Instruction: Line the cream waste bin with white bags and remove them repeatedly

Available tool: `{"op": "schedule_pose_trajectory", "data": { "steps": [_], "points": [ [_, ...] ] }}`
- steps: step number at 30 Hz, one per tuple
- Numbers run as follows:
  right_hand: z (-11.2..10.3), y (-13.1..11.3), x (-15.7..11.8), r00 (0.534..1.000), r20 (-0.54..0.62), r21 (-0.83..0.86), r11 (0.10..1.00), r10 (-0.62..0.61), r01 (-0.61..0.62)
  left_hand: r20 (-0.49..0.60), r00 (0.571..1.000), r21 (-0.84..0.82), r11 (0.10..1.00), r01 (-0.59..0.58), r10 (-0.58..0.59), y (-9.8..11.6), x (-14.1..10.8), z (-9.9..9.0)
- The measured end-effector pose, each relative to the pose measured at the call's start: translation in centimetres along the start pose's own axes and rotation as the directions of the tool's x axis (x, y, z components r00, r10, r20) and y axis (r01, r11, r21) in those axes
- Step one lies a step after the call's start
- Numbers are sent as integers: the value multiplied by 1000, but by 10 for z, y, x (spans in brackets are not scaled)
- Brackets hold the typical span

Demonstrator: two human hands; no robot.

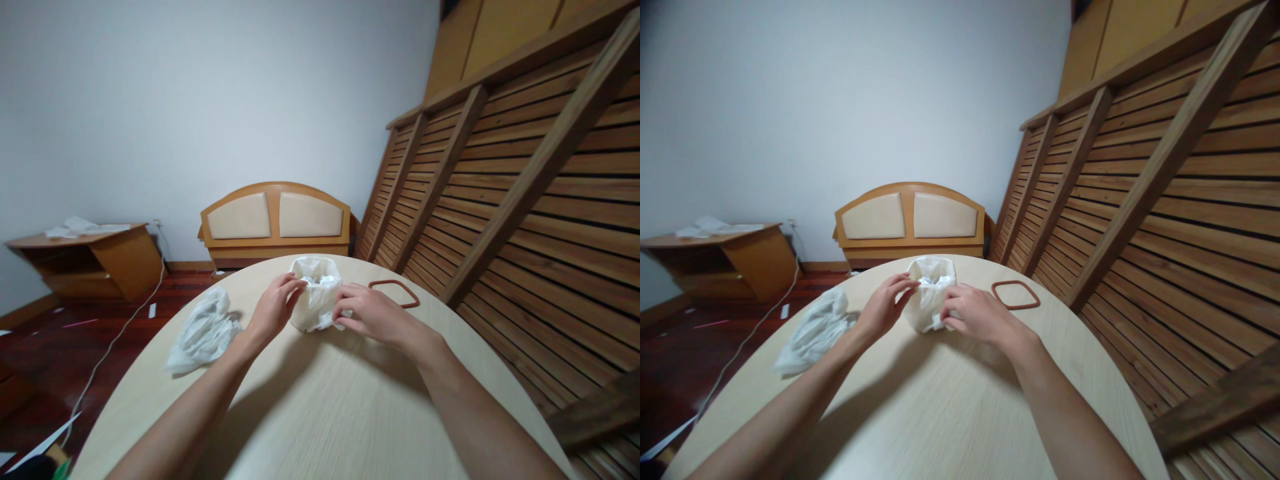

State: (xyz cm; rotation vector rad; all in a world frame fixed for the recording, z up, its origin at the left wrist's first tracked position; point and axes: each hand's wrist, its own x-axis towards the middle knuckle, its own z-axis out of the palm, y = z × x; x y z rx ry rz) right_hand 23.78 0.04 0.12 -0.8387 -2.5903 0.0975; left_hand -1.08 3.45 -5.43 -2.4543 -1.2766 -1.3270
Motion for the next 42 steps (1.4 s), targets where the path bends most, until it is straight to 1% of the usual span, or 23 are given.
{"op": "schedule_pose_trajectory", "data": {
  "steps": [3, 6, 9, 11, 14, 17, 20, 24, 28, 34, 38, 42],
  "points": [
    [-3, -3, 2, 998, -45, 35, 998, -50, 52, 2, 1000, 4, 1000, -15, 15, 5, 0, -1],
    [-3, -4, 3, 987, -145, 17, 997, -72, 75, 11, 999, 10, 999, -35, 35, 9, -1, -2],
    [-3, -3, 3, 966, -254, -5, 999, -34, 34, 21, 998, 3, 998, -57, 57, 13, 0, -1],
    [-3, -1, 3, 958, -286, 27, 1000, 12, -5, 17, 997, -8, 997, -76, 76, 16, 0, 0],
    [0, 3, 3, 948, -304, 83, 994, 98, -76, 2, 994, -36, 994, -107, 107, 21, -1, 3],
    [3, 5, 3, 927, -323, 118, 980, 188, -157, 2, 992, -74, 989, -127, 127, 28, -1, 3],
    [4, 5, 3, 908, -348, 140, 970, 235, -198, 23, 995, -96, 991, -94, 96, 38, -2, -2],
    [4, 1, 4, 897, -365, 184, 963, 252, -196, 29, 998, -135, 989, -54, 58, 56, -4, -9],
    [3, -5, 5, 903, -341, 239, 953, 261, -185, 31, 998, -142, 989, -45, 50, 66, -7, -6],
    [1, -13, 5, 923, -304, 332, 935, 234, -127, 9, 1000, -153, 988, 7, -6, 67, -9, 0],
    [0, -15, 5, 932, -286, 381, 919, 223, -102, -9, 1000, -164, 986, -30, 29, 67, -8, -1],
    [-4, -12, 3, 927, -312, 370, 925, 207, -82, -49, 996, -127, 989, -74, 68, 66, -6, -4]
  ]
}}
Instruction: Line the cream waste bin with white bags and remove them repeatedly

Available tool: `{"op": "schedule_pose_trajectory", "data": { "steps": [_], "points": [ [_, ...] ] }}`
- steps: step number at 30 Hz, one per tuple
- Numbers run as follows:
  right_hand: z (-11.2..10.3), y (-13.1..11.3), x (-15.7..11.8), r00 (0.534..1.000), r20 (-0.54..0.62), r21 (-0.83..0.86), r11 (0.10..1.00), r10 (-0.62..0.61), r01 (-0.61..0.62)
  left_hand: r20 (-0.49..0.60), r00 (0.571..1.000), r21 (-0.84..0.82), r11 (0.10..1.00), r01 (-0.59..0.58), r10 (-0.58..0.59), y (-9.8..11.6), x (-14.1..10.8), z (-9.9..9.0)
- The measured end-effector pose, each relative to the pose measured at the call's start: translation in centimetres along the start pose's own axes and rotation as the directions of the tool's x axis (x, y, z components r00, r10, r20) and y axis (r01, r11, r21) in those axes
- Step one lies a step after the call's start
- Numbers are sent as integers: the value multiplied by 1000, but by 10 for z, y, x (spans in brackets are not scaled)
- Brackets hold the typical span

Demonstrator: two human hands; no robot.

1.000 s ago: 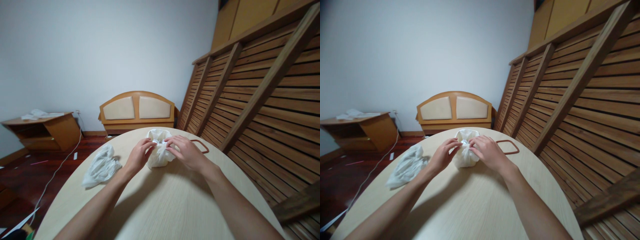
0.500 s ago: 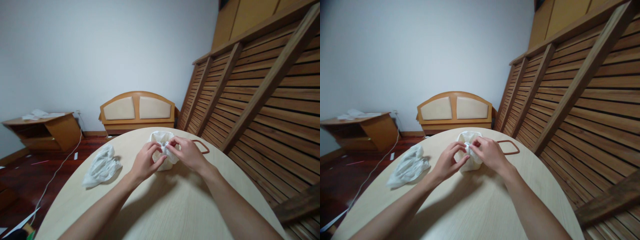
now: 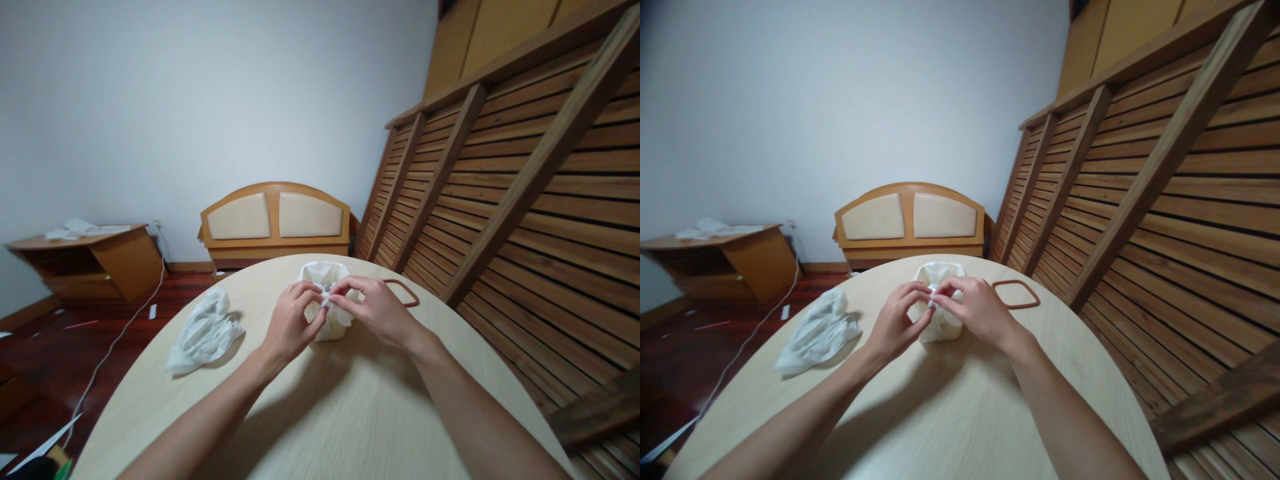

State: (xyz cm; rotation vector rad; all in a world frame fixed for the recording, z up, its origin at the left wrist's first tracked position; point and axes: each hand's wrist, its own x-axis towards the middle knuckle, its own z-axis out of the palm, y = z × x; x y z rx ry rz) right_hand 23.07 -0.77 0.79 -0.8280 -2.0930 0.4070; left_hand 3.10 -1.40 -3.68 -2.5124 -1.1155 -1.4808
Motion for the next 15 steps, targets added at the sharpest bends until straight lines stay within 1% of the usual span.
{"op": "schedule_pose_trajectory", "data": {
  "steps": [2, 6, 9, 12, 15],
  "points": [
    [-3, 2, 0, 1000, 4, -45, 999, -23, 23, -6, 1000, 1, 1000, 3, -3, -1, 1, -2],
    [-4, 11, 2, 996, 50, -176, 981, -72, 79, 4, 999, 15, 999, 49, -49, -1, 3, -8],
    [-2, 16, 3, 995, 61, -218, 972, -74, 86, 53, 993, -7, 994, 107, -107, 0, 6, -12],
    [0, 16, 3, 998, 50, -185, 981, -50, 59, 142, 965, -90, 968, 235, -221, 2, 9, -15],
    [0, 11, 3, 1000, 22, -93, 995, 20, -18, 212, 922, -178, 915, 362, -324, 4, 11, -16]
  ]
}}
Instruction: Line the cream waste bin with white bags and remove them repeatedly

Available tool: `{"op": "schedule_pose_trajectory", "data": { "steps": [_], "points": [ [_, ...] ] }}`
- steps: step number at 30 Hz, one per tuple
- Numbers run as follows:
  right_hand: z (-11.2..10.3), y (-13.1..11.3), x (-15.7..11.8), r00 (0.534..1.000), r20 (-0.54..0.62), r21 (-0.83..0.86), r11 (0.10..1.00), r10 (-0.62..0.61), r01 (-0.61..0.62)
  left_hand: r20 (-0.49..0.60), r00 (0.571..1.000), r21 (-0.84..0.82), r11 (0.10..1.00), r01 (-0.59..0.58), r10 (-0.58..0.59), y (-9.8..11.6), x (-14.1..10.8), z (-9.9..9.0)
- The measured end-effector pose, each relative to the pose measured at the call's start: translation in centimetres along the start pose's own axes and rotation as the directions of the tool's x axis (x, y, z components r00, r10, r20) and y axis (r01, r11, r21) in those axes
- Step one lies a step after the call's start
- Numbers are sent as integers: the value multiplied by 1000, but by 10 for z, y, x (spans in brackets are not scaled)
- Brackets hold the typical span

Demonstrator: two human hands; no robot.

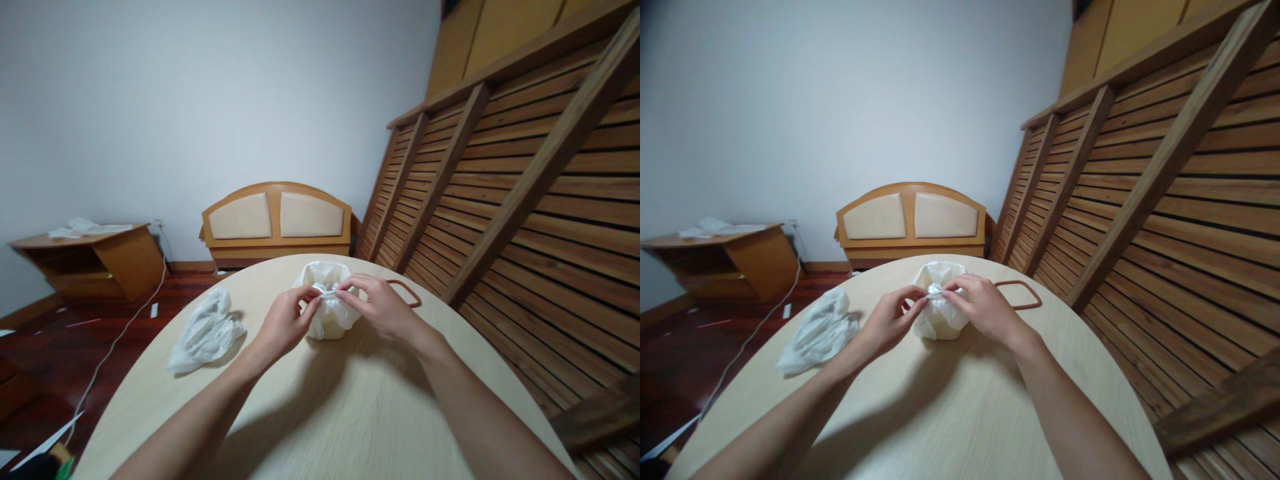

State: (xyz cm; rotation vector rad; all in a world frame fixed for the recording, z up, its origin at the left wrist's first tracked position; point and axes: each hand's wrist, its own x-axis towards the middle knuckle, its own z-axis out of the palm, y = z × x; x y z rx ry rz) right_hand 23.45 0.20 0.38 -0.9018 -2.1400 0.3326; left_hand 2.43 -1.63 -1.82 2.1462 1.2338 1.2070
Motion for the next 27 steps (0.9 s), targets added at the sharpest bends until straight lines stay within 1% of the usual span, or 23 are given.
{"op": "schedule_pose_trajectory", "data": {
  "steps": [2, 4, 7, 9, 11, 17, 22, 27],
  "points": [
    [-1, -4, 0, 999, -12, 55, 998, 45, -44, 9, 1000, -39, 999, 12, -12, 1, -1, 0],
    [-1, -7, 0, 998, -17, 93, 994, 60, -59, 13, 1000, -25, 1000, -14, 14, 2, -2, 0],
    [-1, -10, 0, 997, -27, 145, 988, 66, -62, 31, 999, 101, 994, -35, 32, 2, -5, -2],
    [-2, -10, 1, 996, -38, 168, 983, 76, -69, 34, 999, 199, 980, -17, 11, 2, -6, -3],
    [-2, -10, 1, 995, -49, 176, 981, 88, -78, 36, 999, 251, 968, 7, -17, 4, -7, -4],
    [-1, -11, 0, 995, -31, 196, 977, 92, -84, 27, 995, 259, 962, 90, -101, 12, -9, 0],
    [-1, -14, -1, 996, -23, 208, 974, 92, -85, 33, 996, 295, 953, 74, -87, 9, -10, 8],
    [0, -14, -1, 997, -13, 193, 979, 70, -66, 4, 997, 306, 949, 77, -82, 5, -11, 13]
  ]
}}
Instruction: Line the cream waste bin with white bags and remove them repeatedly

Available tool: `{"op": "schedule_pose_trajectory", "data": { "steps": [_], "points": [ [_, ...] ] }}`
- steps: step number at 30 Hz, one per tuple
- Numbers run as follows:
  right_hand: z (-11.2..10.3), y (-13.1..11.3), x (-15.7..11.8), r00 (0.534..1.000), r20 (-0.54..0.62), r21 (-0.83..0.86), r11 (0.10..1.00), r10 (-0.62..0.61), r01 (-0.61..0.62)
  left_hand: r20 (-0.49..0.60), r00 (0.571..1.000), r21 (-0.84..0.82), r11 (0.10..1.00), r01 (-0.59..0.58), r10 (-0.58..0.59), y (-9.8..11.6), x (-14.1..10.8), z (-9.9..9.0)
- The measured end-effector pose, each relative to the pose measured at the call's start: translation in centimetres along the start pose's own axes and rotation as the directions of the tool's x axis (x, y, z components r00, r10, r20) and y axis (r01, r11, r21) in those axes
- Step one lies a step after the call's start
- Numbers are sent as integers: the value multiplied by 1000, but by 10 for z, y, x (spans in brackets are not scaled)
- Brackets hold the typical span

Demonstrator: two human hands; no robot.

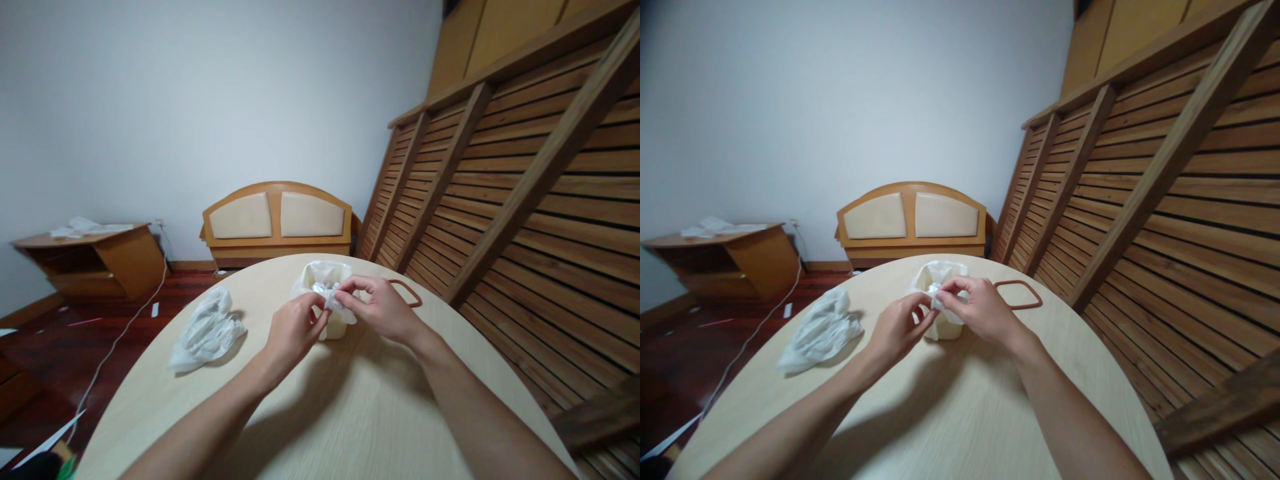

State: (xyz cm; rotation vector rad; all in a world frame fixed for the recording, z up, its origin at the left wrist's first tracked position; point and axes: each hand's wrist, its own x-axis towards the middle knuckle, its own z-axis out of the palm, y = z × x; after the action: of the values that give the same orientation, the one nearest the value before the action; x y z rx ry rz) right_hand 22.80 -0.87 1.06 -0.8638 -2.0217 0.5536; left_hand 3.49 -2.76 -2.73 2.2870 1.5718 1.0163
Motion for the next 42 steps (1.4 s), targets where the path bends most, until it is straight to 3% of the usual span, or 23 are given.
{"op": "schedule_pose_trajectory", "data": {
  "steps": [10, 15, 21, 28, 34, 42],
  "points": [
    [-4, 14, 2, 997, -7, -249, 966, -73, 69, 101, 995, -219, 976, 2, 21, -15, 12, -16],
    [-2, 24, 3, 991, 67, -406, 904, -119, 136, 92, 996, -257, 966, 17, 7, -14, 16, -26],
    [-1, 26, 3, 990, 86, -482, 865, -114, 141, 100, 995, -257, 966, 31, -6, -17, 19, -36],
    [-6, 26, 2, 987, 100, -488, 858, -125, 159, 333, 943, -300, 947, 114, -9, -25, 19, -52],
    [-14, 27, 2, 988, 111, -484, 863, -107, 148, 476, 879, -219, 968, 126, -6, -26, 17, -61],
    [-23, 25, 1, 991, 112, -516, 848, -74, 122, 509, 859, 34, 999, 38, -50, -37, 14, -62]
  ]
}}
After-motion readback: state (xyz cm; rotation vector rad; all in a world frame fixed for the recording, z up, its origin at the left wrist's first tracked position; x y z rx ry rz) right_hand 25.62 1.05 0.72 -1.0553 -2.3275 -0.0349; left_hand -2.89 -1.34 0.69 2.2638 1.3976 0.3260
